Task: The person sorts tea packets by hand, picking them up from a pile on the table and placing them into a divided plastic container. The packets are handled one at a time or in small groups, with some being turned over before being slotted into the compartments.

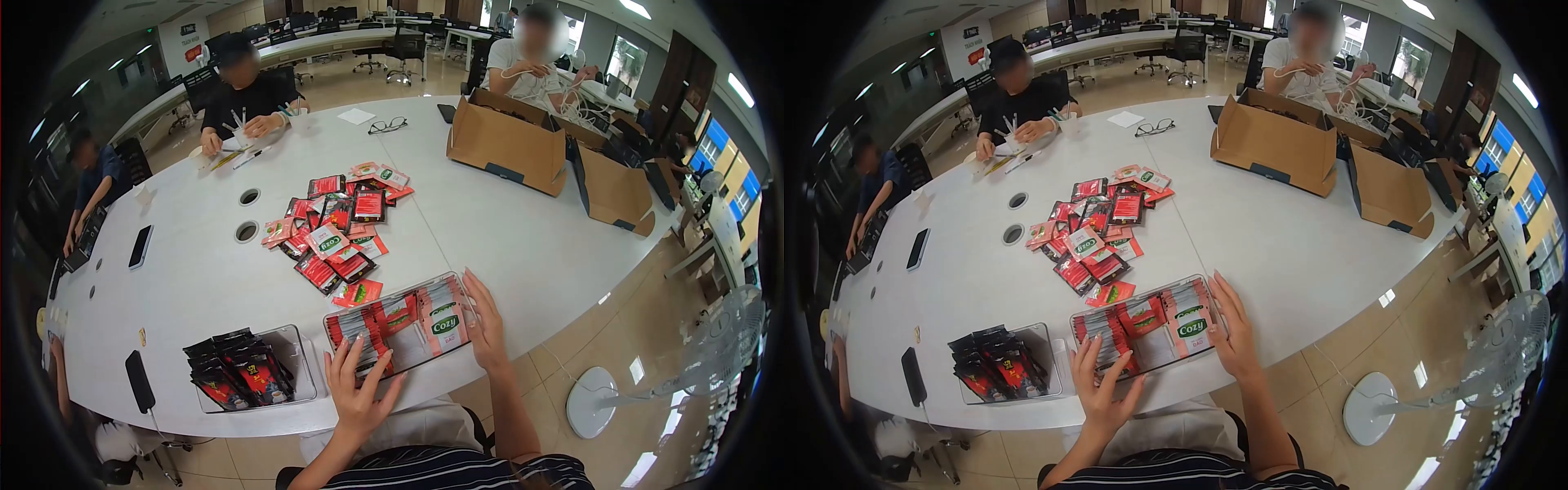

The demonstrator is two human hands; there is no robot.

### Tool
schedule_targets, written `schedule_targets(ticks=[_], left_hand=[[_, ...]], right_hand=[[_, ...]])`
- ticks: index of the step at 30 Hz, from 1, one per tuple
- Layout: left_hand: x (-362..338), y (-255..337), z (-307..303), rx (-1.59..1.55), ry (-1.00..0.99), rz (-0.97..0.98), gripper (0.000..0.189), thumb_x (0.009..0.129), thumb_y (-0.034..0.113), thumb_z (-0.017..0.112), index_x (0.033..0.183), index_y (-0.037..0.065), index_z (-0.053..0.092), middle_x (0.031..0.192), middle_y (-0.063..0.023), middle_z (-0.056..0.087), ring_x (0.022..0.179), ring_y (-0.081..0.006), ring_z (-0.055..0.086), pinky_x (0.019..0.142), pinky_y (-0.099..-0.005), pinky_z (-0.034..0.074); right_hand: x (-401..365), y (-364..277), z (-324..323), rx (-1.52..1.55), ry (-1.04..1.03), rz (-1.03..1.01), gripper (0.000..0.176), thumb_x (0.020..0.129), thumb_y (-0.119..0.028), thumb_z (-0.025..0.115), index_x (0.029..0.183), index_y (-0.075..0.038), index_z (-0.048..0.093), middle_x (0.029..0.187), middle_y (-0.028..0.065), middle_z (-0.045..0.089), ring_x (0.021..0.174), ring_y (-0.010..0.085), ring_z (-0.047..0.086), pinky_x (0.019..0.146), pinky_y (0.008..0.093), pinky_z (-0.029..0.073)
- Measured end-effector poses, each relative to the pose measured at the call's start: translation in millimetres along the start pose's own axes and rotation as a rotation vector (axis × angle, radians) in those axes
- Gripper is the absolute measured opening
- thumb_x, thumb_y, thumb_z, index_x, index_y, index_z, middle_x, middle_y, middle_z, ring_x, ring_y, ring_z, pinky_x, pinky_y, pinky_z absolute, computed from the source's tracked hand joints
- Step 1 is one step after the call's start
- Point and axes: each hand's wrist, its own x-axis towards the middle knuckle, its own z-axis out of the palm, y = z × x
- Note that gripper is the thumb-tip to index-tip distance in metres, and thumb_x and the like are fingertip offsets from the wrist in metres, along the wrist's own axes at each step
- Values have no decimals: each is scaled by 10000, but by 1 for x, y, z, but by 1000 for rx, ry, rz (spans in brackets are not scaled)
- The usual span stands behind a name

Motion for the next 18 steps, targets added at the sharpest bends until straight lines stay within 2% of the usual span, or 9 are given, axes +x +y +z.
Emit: schedule_targets(ticks=[2, 8, 18], left_hand=[[0, 1, -1, 9, 3, -1, 447, 661, 196, 787, 1087, 117, 679, 1351, -182, 436, 1264, -376, 388, 1045, -504, 279], [-1, 0, 0, 8, 7, 10, 455, 662, 197, 786, 1095, 115, 676, 1345, -181, 446, 1263, -368, 395, 1051, -508, 271], [0, 1, 0, 8, 1, 1, 471, 668, 197, 782, 1117, 114, 668, 1347, -170, 452, 1272, -362, 389, 1065, -532, 242]], right_hand=[[1, -1, -1, -169, -6, -96, 506, 884, -229, 515, 1333, -2, 461, 1443, 190, 357, 1293, 325, 396, 1063, 405, 307], [0, -1, -2, -185, -12, -104, 517, 829, -162, 527, 1322, -11, 480, 1444, 197, 357, 1311, 336, 375, 1069, 414, 294], [-1, 2, -2, -139, -15, -59, 511, 870, -231, 538, 1326, -7, 475, 1415, 198, 400, 1296, 335, 395, 1066, 403, 294]])
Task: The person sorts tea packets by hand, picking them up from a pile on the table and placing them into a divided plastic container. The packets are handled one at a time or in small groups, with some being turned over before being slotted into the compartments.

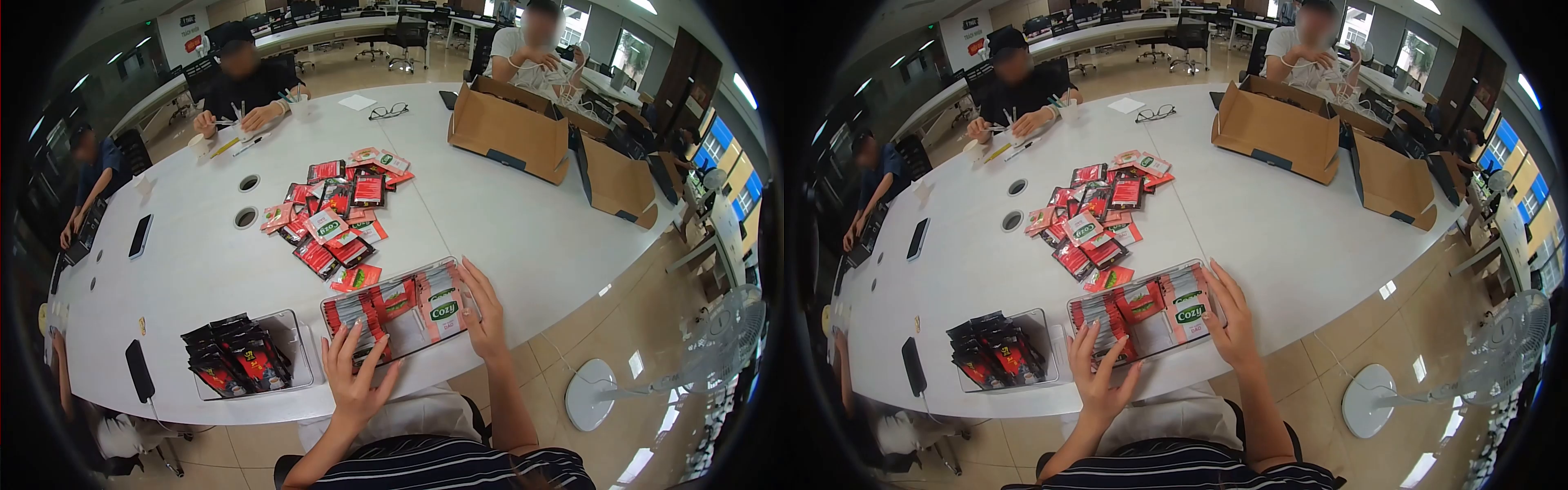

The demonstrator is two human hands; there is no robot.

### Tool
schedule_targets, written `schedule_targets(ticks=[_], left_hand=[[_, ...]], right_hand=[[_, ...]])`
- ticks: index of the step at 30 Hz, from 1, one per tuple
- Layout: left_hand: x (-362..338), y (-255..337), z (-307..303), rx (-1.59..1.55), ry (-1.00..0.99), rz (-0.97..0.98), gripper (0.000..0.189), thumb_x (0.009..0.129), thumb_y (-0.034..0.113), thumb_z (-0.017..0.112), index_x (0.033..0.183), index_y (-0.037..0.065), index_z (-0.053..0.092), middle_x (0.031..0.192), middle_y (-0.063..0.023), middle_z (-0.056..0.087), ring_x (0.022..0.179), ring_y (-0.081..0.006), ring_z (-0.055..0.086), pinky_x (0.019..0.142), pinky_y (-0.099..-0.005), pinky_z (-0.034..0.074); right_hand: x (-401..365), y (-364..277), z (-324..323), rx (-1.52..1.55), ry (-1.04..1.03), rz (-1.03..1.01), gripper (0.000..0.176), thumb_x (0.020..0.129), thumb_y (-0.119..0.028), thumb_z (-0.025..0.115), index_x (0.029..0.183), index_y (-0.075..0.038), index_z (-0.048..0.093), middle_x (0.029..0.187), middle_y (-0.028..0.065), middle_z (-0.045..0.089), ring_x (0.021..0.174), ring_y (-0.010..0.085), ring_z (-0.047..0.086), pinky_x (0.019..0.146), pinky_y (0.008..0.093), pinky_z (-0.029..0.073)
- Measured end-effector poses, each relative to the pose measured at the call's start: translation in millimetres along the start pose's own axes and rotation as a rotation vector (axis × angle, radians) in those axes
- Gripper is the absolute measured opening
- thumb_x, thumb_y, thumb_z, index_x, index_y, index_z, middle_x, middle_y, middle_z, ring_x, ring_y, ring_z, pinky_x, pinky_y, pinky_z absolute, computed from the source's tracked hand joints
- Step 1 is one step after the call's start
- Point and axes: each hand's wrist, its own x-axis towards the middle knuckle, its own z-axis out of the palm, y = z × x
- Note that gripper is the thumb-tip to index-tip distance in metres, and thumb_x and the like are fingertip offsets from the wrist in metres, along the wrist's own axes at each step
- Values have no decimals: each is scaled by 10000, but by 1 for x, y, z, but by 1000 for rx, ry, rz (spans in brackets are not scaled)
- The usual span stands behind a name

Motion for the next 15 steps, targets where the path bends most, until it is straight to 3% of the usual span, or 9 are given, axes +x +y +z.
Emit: schedule_targets(ticks=[4, 8, 11, 12, 15], left_hand=[[-3, 2, -2, -18, -24, -24, 472, 662, 195, 786, 1114, 117, 671, 1361, -168, 441, 1280, -361, 383, 1067, -536, 235], [7, 10, -30, -99, -82, -30, 434, 663, 173, 783, 1082, 118, 685, 1331, -162, 478, 1279, -354, 394, 1067, -536, 241], [27, -1, -80, -147, -190, 128, 409, 651, 154, 780, 1049, 113, 695, 1256, -145, 550, 1232, -345, 460, 1042, -528, 296], [39, -8, -95, -132, -200, 139, 392, 647, 135, 775, 1030, 105, 695, 1215, -136, 579, 1199, -334, 494, 1017, -517, 334], [92, -22, -126, -36, -311, 132, 330, 689, 110, 752, 1011, 100, 678, 1168, -92, 615, 1071, -286, 587, 933, -450, 440]], right_hand=[[-2, -5, 2, 2, 31, 3, 487, 947, -309, 383, 1300, 4, 502, 1413, 187, 409, 1282, 326, 413, 1066, 399, 291], [-4, 11, -2, 14, 196, 36, 635, 988, -387, 155, 1206, 22, 589, 1352, 169, 494, 1225, 303, 474, 1009, 392, 360], [-7, 7, -4, -30, 390, 164, 681, 989, -380, 111, 1134, 25, 639, 1280, 159, 563, 1181, 280, 516, 908, 378, 432], [-6, 7, -3, -48, 431, 156, 654, 996, -345, 131, 1099, 31, 655, 1254, 161, 581, 1133, 269, 558, 815, 355, 467], [-5, 3, -3, 29, 485, 221, 638, 1001, -337, 143, 1102, 41, 646, 1252, 156, 583, 1108, 265, 581, 792, 340, 471]])
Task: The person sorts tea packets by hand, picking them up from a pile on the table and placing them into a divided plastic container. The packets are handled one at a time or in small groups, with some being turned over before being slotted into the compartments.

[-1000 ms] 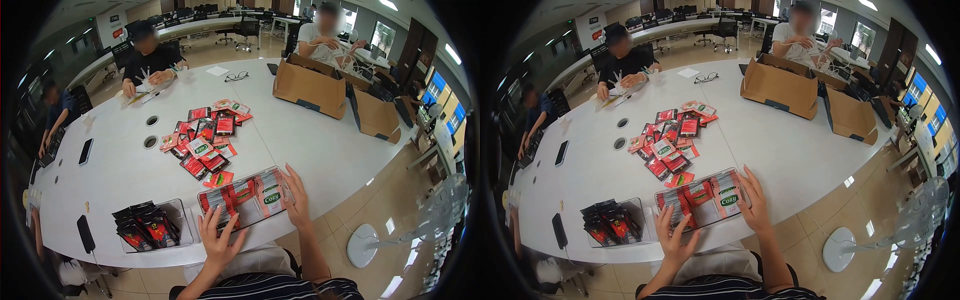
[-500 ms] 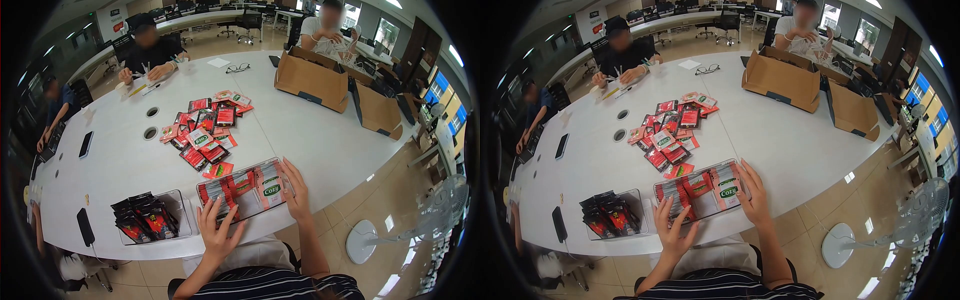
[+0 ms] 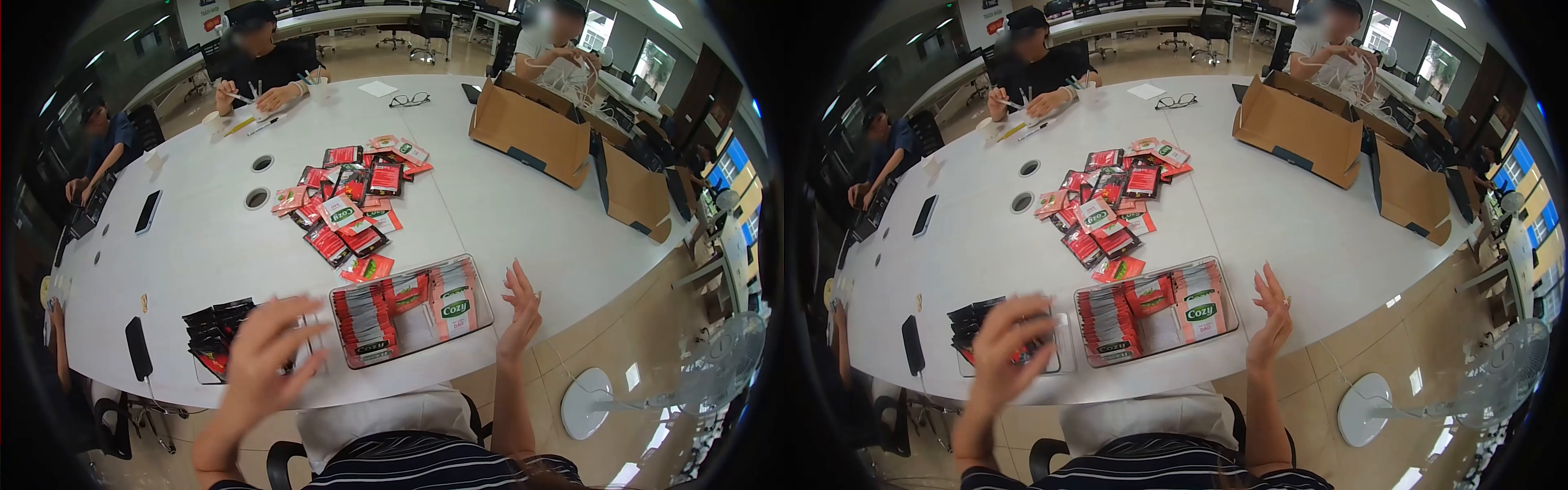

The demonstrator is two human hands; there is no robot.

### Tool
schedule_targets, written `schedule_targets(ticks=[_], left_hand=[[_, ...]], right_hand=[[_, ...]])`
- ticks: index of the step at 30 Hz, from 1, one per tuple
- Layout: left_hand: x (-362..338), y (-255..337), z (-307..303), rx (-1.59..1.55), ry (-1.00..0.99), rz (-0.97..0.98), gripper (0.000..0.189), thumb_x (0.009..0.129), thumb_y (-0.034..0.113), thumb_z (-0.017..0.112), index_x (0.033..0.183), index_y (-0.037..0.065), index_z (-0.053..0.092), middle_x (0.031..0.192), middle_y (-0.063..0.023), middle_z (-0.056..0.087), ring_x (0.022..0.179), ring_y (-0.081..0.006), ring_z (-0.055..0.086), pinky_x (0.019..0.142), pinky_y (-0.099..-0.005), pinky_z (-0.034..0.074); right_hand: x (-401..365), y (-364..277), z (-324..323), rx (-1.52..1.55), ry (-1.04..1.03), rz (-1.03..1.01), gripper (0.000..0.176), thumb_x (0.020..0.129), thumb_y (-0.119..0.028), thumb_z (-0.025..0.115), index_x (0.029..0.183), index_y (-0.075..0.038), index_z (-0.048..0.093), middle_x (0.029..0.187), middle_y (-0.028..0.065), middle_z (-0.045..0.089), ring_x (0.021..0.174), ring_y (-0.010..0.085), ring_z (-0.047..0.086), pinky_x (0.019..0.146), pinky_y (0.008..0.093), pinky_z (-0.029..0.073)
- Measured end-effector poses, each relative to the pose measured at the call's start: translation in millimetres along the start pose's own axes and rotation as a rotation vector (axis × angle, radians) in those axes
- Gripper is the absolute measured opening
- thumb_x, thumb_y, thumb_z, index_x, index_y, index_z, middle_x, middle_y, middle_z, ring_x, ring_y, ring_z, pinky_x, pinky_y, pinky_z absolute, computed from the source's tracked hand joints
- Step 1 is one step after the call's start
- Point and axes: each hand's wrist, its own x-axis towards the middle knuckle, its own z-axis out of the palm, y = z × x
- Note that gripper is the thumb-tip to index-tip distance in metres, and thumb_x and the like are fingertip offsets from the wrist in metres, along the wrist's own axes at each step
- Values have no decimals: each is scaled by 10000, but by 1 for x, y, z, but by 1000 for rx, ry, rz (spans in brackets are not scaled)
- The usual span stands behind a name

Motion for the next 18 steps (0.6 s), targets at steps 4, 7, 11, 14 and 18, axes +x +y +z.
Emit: schedule_targets(ticks=[4, 7, 11, 14, 18], left_hand=[[59, -54, -6, -28, -240, -83, 292, 741, 54, 692, 1028, 35, 639, 1102, -117, 633, 1023, -316, 590, 886, -379, 468], [95, -124, 18, 93, -417, -53, 273, 782, 77, 664, 1051, 35, 643, 1057, -133, 645, 998, -321, 594, 866, -377, 474], [148, -168, 64, -55, -503, -119, 294, 789, 99, 656, 1075, 31, 644, 1046, -135, 652, 998, -318, 598, 877, -381, 470], [186, -158, 102, -36, -522, 98, 292, 799, 122, 626, 1075, 27, 642, 1112, -140, 632, 1017, -310, 594, 886, -379, 471], [232, -156, 162, 75, -444, 156, 370, 807, 197, 633, 1144, 47, 612, 1216, -140, 579, 1080, -301, 568, 924, -374, 453]], right_hand=[[-2, 5, -3, 16, -22, 21, 576, 1012, -339, 170, 1192, 20, 583, 1267, 124, 577, 1045, 236, 603, 796, 310, 461], [1, 4, -2, 36, -3, 47, 517, 1015, -296, 217, 1185, 24, 586, 1264, 125, 578, 1030, 229, 606, 777, 304, 467], [3, 4, -3, 65, -7, 66, 437, 1006, -212, 280, 1133, 44, 611, 1232, 131, 595, 1008, 226, 618, 752, 298, 469], [4, 4, -2, 73, -15, 60, 394, 993, -175, 322, 1112, 52, 621, 1205, 130, 607, 974, 219, 622, 746, 294, 468], [4, 11, -4, 120, -18, 44, 347, 972, -164, 384, 1107, 41, 630, 1205, 126, 604, 970, 216, 610, 751, 293, 468]])
